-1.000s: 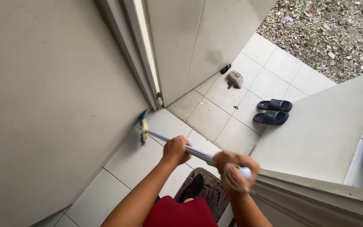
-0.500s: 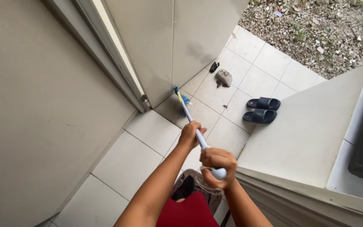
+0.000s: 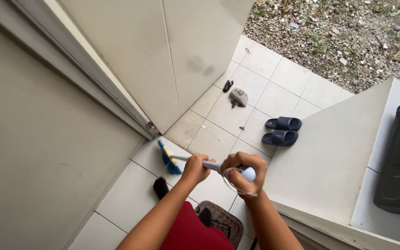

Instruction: The recorder is sweeping the floor in various rooms using a broom.

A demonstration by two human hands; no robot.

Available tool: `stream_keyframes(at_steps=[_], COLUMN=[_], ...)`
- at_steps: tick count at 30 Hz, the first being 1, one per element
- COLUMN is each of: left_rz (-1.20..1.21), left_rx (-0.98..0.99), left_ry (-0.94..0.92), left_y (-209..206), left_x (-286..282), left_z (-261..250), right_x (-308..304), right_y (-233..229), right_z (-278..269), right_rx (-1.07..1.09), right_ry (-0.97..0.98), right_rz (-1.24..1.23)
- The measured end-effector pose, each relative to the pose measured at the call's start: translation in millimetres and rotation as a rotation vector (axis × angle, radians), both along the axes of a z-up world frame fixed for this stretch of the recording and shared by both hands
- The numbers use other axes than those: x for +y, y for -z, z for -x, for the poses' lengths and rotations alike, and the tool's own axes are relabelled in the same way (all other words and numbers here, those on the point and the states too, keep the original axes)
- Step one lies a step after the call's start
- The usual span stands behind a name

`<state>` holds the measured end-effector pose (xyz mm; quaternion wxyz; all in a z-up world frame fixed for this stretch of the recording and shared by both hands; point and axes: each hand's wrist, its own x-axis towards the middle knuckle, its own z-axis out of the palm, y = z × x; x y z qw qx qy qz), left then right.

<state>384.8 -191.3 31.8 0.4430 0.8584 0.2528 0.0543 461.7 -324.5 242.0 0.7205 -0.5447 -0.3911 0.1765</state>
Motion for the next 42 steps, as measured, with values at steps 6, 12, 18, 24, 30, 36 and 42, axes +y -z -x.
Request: stream_keyframes(at_steps=[6,12,18,24,30,36,42], left_rz=[0.013,-0.046,-0.095,0.365,-0.012,-0.324,-0.012], left_rx=[-0.132,-0.072,0.088,0.048,-0.081,-0.220,-0.048], left_ry=[0.135,0.319,0.700,0.519,0.550,0.871,1.221], left_y=[120,-59,-68,97,18,-63,-96], left_x=[51,64,113,169,188,142,42], left_z=[-90,-105,-134,-180,-196,-216,-203], right_x=[49,41,72,138,168,100,25], right_y=[83,5,-24,50,77,-39,-70], right_z=[-25,-38,-90,-87,-62,-85,-118], right_rx=[-0.247,-0.221,0.140,-0.119,-0.461,-0.183,0.036], right_ry=[-0.062,0.016,0.114,-0.050,0.061,0.082,0.330], right_rz=[0.203,0.065,-0.044,0.224,0.242,0.234,-0.127])
